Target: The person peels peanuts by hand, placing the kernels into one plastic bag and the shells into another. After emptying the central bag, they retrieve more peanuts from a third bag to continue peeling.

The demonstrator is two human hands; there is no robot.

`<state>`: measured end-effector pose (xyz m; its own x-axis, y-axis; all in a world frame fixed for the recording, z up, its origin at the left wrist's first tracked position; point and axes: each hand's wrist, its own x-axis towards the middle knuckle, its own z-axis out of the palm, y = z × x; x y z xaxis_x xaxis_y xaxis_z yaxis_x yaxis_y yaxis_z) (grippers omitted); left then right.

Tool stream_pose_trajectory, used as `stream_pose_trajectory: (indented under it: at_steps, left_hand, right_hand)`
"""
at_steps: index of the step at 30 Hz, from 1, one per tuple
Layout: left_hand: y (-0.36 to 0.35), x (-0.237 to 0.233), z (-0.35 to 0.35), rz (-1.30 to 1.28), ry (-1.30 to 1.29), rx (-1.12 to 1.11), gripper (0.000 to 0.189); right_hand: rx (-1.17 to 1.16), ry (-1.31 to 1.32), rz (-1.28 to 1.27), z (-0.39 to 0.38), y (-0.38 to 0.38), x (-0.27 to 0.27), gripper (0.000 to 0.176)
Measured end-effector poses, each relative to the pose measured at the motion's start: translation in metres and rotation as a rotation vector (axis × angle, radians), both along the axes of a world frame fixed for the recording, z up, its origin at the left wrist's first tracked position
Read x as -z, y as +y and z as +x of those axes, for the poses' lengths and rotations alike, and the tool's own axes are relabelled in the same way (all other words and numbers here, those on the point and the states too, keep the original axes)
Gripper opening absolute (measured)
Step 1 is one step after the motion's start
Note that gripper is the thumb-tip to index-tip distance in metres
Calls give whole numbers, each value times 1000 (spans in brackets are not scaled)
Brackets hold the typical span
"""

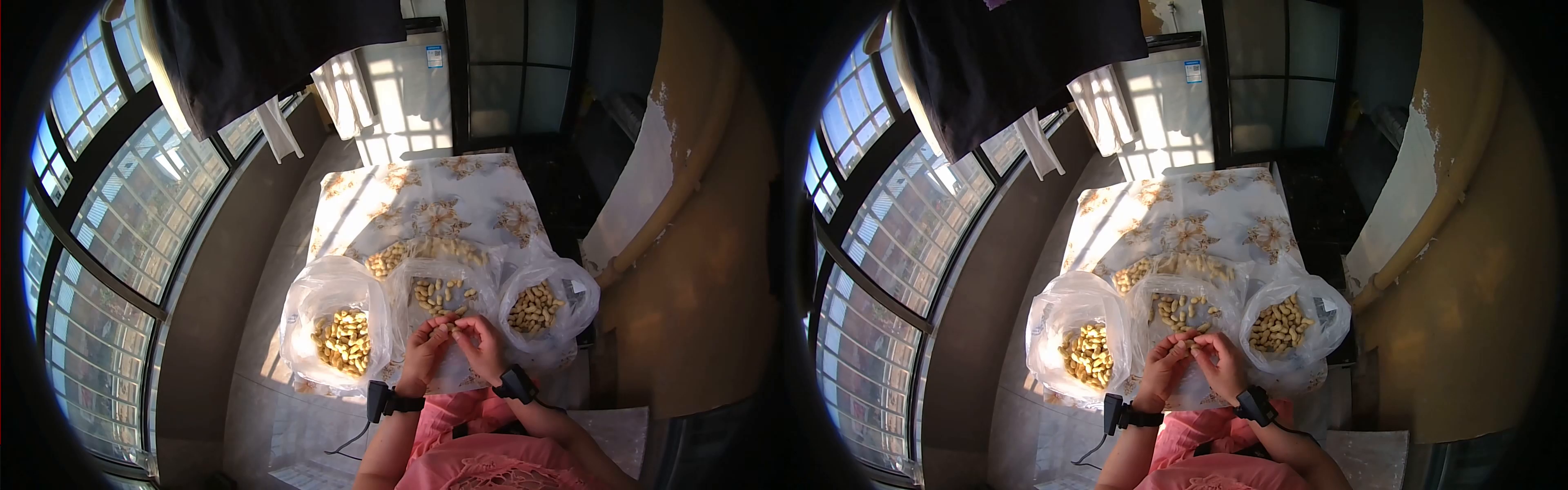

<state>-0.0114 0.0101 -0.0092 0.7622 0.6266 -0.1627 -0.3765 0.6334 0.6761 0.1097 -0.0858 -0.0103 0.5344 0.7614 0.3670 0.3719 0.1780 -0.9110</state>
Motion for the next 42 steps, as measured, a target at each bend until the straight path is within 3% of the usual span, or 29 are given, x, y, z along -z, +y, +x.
stream_pose_trajectory:
  at_steps: [10,30,42]
  left_hand:
    - [0,3,-1,49,5,1,28]
    - [-1,13,2,74,-57,-22,17]
    - [0,5,1,72,-21,-9,32]
  right_hand:
    - [-11,203,20,-3,0,2,19]
    - [-70,58,-11,-1,-2,-4,19]
    - [-75,89,-33,-2,-3,-11,17]
